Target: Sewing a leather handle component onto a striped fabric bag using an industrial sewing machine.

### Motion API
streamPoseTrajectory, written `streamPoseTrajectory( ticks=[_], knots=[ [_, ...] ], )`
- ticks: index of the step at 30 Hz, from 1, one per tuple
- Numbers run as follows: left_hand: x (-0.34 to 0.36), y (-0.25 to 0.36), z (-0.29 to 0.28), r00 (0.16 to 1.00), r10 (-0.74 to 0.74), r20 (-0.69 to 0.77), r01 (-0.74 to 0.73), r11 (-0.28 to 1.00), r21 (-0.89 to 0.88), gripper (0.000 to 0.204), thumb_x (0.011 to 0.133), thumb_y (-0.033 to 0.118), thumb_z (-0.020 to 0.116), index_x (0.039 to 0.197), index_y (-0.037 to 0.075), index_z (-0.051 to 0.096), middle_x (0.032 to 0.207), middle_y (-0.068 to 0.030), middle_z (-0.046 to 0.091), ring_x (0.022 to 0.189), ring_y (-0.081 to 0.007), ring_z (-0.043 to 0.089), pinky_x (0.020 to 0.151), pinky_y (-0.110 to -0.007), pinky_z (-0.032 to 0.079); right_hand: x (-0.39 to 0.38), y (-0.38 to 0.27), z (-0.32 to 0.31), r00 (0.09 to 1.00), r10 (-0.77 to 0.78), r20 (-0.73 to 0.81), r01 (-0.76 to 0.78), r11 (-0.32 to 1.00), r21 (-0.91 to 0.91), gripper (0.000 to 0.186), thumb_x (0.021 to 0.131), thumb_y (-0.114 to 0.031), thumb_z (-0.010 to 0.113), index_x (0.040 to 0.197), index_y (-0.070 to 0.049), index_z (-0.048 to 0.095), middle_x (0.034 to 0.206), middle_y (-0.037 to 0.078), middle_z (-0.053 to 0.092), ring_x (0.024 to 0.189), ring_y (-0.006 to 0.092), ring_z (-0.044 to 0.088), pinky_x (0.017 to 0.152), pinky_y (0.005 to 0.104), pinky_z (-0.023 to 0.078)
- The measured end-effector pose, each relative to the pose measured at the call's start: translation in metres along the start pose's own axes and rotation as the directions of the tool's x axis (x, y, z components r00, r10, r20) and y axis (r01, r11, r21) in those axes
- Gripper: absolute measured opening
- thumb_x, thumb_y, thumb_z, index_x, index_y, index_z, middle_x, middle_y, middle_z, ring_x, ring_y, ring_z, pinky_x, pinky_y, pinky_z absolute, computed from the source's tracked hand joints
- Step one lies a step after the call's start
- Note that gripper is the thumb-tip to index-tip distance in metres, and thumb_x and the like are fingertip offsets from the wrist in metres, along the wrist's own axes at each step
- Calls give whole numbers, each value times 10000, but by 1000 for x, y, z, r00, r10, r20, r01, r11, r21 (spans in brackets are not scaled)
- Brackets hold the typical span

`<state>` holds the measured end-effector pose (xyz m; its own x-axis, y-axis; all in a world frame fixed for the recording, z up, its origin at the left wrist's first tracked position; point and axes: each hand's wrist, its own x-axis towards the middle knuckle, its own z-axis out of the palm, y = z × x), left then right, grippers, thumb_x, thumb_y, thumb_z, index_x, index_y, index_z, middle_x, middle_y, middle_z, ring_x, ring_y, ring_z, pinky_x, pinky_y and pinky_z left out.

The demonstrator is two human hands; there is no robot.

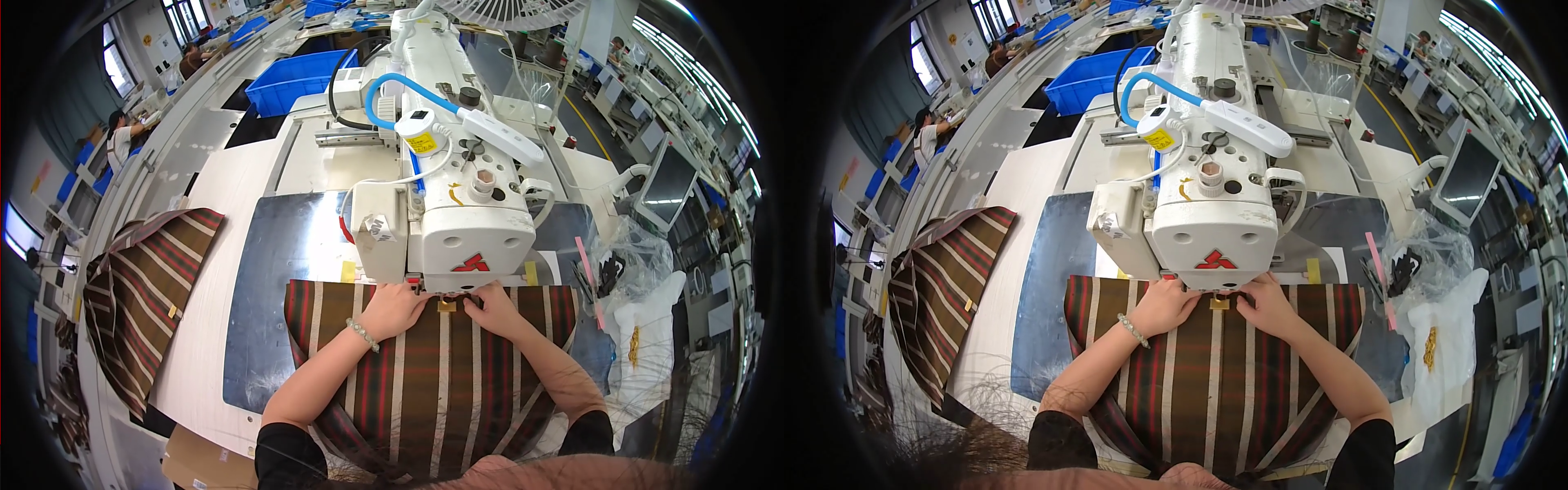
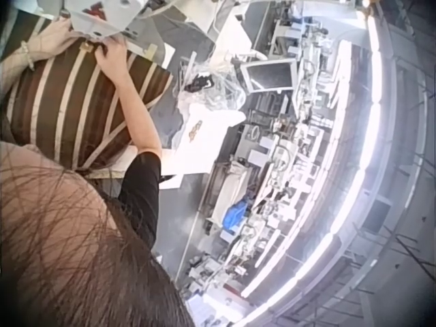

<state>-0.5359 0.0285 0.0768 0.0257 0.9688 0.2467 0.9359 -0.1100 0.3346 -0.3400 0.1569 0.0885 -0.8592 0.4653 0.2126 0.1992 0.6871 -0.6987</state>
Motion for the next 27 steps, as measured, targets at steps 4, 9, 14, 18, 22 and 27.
streamPoseTrajectory(
  ticks=[4,9,14,18,22,27],
  knots=[
    [0,0,1,1000,5,-2,-5,1000,15,179,852,194,552,952,140,691,760,-139,598,737,-312,604,702,-455,429,0,-5,-1,1000,-18,2,18,999,-27,257,723,-85,600,960,-137,687,1004,79,615,1057,280,509,971,412,361],
    [-1,-1,1,999,31,-32,-30,999,37,188,850,185,550,968,134,687,798,-139,615,760,-317,607,708,-446,435,-2,-15,7,960,-238,-145,191,940,-282,202,699,-192,726,886,-122,702,964,36,622,963,244,549,821,393,395],
    [1,-5,5,992,43,-119,-57,992,-112,172,843,185,576,945,91,677,795,-160,611,792,-345,591,733,-452,424,-1,-10,15,946,-245,-213,181,942,-281,131,732,-186,713,844,-118,714,879,19,629,895,228,563,753,373,395],
    [0,-6,-3,995,-96,-31,83,952,-296,230,829,207,636,768,-14,609,705,-192,577,775,-371,564,739,-442,411,-2,-8,16,952,-204,-228,150,961,-234,104,750,-170,694,834,-114,719,846,27,636,877,228,567,753,373,399],
    [0,-6,-2,990,-78,-119,40,955,-294,324,823,219,656,648,-26,536,641,-186,554,717,-378,553,729,-432,407,-3,-7,16,956,-185,-226,139,968,-207,106,754,-170,690,839,-114,720,861,28,642,878,226,570,762,376,402],
    [1,-3,-5,992,-83,-93,53,956,-288,321,833,210,637,621,-19,558,650,-197,564,716,-358,568,644,-424,425,-2,-5,16,959,-178,-222,126,965,-232,114,760,-170,687,841,-95,716,871,39,649,893,232,572,777,381,408]
  ],
)
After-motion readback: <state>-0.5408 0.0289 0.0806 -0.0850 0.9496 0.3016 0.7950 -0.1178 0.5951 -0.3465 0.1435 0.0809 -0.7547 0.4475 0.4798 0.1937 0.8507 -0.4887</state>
